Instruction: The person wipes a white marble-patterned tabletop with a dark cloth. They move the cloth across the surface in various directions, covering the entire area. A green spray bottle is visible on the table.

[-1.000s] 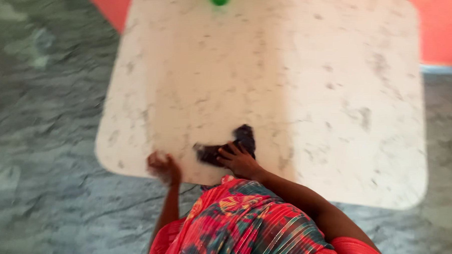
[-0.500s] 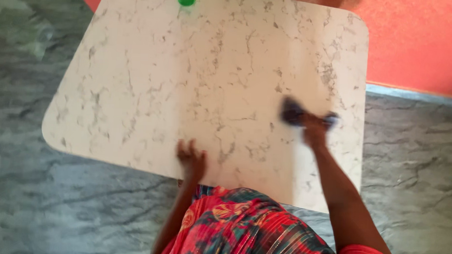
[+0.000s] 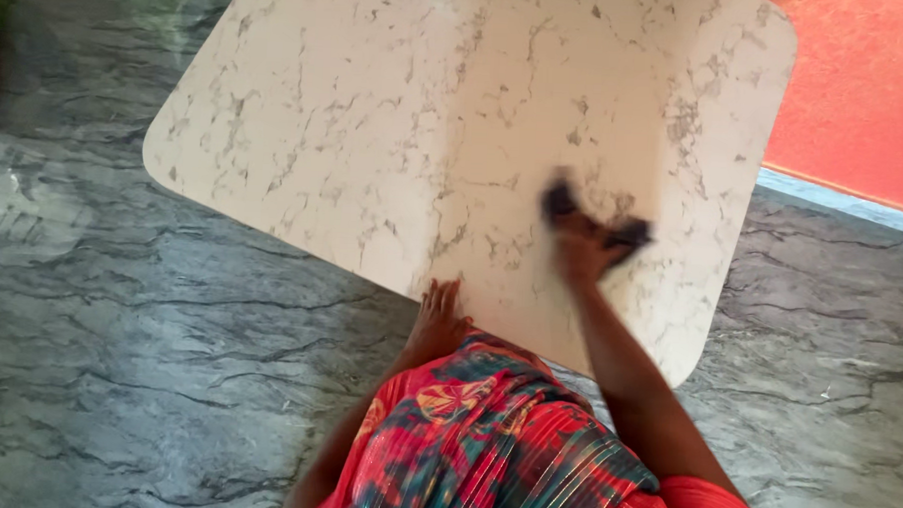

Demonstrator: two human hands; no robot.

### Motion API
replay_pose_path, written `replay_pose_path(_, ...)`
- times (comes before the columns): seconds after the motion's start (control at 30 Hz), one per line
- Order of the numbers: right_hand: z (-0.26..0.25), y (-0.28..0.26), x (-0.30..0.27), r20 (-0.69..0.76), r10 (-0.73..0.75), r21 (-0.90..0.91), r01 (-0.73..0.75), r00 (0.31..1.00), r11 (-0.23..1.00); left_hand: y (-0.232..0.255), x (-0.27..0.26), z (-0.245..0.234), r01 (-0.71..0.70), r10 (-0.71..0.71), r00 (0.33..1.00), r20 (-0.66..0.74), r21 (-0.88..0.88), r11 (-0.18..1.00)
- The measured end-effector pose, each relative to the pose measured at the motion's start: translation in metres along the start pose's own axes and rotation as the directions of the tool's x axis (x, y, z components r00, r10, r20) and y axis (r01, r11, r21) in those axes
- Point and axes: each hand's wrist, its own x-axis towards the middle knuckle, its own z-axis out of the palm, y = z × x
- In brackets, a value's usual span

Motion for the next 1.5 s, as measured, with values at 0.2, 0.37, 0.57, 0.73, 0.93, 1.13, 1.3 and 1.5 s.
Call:
replay_pose_path(0.2,-0.028,-0.146,-0.087,0.319,-0.403,0.168,0.367,0.858,0.915,-0.009,-0.015,-0.013,0.109,-0.112,0.994,0.009,-0.314,0.943)
replay_pose_path(0.37,-0.037,-0.151,-0.166,0.254,-0.443,0.143,0.419,0.86,0.897,-0.007,-0.061,-0.016,-0.106,0.072,0.985,-0.155,-0.224,0.969)
replay_pose_path(0.57,-0.007,-0.048,-0.202,-0.127,-0.14,0.111,0.155,0.982,0.982,0.008,-0.124,0.018,-0.125,0.095,0.98,-0.175,-0.172,0.977)
replay_pose_path(0.73,-0.027,0.083,-0.226,-0.325,0.095,-0.143,-0.148,0.941,0.979,0.036,-0.152,0.043,-0.17,0.152,0.984,-0.092,-0.243,0.955)
replay_pose_path(0.93,-0.02,0.067,-0.237,-0.069,0.201,0.056,-0.197,0.977,0.979,0.078,-0.145,0.058,-0.204,0.184,0.978,-0.1,-0.252,0.946)
replay_pose_path(1.13,-0.005,0.018,-0.265,-0.039,-0.062,0.151,0.068,0.997,0.986,0.125,-0.098,0.065,-0.068,0.053,0.988,-0.142,-0.103,0.992)
replay_pose_path(1.3,-0.011,0.069,-0.227,-0.057,-0.14,0.2,0.149,0.988,0.969,0.153,-0.024,0.073,0.002,-0.018,0.953,-0.302,-0.052,0.999)
replay_pose_path(1.5,-0.022,0.116,-0.189,-0.297,-0.483,0.169,0.543,0.824,0.822,0.196,0.057,0.111,0.273,-0.241,0.886,-0.396,0.027,0.962)
